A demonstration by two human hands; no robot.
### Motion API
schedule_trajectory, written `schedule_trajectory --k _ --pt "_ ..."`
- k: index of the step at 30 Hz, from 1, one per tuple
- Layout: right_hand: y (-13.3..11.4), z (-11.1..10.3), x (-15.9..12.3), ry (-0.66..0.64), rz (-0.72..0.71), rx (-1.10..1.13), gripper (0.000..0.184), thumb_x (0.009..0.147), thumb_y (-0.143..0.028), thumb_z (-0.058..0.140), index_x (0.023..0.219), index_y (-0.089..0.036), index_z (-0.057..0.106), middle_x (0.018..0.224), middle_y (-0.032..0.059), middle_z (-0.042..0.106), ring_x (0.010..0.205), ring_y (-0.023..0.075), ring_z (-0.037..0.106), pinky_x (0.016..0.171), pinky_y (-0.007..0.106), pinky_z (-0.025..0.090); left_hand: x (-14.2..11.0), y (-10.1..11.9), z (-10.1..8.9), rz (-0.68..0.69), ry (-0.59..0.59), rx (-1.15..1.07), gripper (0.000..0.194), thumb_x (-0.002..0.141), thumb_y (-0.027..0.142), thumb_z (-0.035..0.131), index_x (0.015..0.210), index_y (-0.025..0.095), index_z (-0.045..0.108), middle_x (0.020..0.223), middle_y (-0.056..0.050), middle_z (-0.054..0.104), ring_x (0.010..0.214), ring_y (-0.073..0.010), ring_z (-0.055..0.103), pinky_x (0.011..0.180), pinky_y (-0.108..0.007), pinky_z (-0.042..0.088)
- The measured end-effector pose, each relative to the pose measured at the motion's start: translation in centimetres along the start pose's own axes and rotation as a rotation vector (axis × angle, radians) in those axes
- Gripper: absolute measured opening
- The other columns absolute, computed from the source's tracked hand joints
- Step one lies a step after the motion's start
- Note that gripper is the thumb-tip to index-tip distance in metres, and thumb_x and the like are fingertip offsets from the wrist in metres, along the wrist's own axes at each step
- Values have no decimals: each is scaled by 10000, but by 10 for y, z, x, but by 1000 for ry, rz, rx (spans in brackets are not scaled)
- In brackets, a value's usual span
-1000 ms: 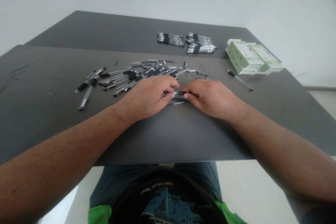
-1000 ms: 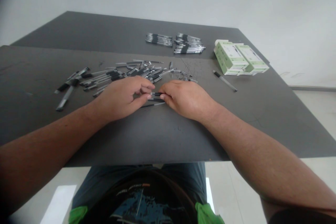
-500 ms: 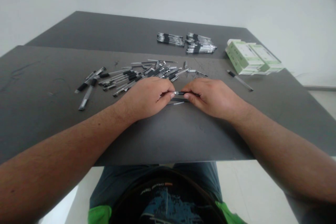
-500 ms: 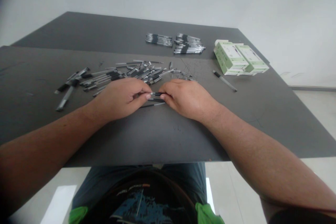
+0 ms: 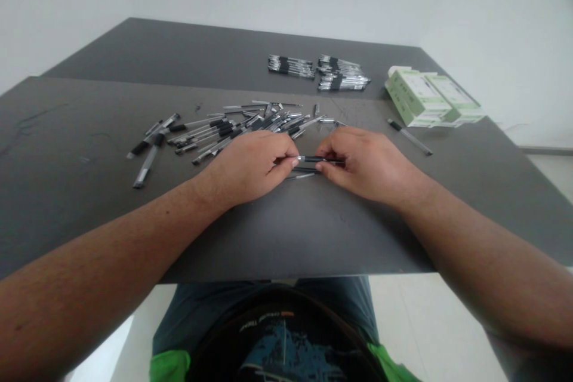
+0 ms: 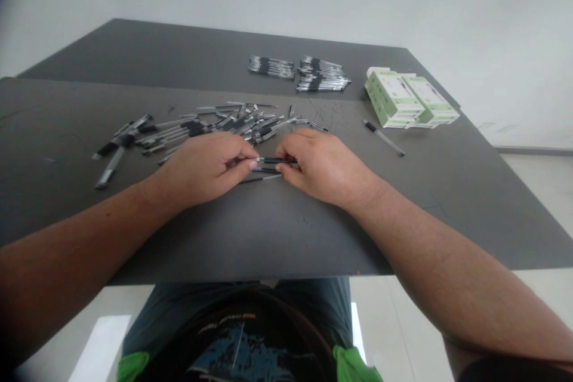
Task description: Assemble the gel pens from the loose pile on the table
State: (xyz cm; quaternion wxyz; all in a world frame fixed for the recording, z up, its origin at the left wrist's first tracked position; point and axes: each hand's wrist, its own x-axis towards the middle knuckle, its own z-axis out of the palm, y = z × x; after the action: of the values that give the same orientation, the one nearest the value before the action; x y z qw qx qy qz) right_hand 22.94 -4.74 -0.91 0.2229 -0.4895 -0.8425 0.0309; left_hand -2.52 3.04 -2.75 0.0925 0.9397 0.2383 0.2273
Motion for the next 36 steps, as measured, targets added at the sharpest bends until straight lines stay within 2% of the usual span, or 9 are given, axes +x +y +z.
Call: schedule_trajectory --k 4,13,19,22,25,30,36 --pt "1 -1 0 -17 -24 -4 70 985 -231 684 1022 -209 738 919 48 739 815 216 669 754 328 464 0 -1 2 3 -3 -11 238 1028 311 575 1042 195 782 918 -54 786 918 -238 737 872 -367 539" --pt "1 1 1 -89 -30 -30 251 1094 -281 542 1073 -180 770 935 96 763 908 273 710 818 371 489 0 0 0 -5 -2 -6 227 1026 308 583 1028 192 778 892 -46 776 900 -233 727 853 -358 528" --pt "1 2 0 0 -41 10 119 982 -241 689 1063 -174 745 937 63 751 820 220 676 760 329 469 0 0 0 8 0 -18 229 1024 299 577 1022 187 778 902 -50 777 891 -230 725 846 -358 528" --pt "2 1 0 1 -26 7 94 932 -211 729 1023 -187 729 902 42 734 780 204 654 731 319 450 0 0 -1 12 -3 -14 228 1027 302 580 1017 185 776 886 -49 770 873 -230 719 831 -359 525" --pt "0 0 0 -35 -22 -12 84 978 -224 687 1025 -186 746 895 58 740 812 224 674 742 330 456 -1 0 -1 11 -2 -11 223 1028 299 582 1020 187 775 886 -47 770 872 -228 719 827 -357 524" --pt "-1 0 1 -98 -32 -36 254 1081 -275 563 1077 -161 790 922 102 774 884 268 724 800 363 490 -1 -1 0 22 17 -13 206 1026 291 593 1012 185 769 901 -47 776 890 -229 727 830 -355 529" --pt "1 2 -1 -36 -1 17 131 971 -241 707 1087 -193 745 950 58 782 852 229 713 776 330 485 -1 0 0 13 -7 -13 185 1021 283 603 1024 198 768 911 -42 780 911 -227 732 853 -353 538"
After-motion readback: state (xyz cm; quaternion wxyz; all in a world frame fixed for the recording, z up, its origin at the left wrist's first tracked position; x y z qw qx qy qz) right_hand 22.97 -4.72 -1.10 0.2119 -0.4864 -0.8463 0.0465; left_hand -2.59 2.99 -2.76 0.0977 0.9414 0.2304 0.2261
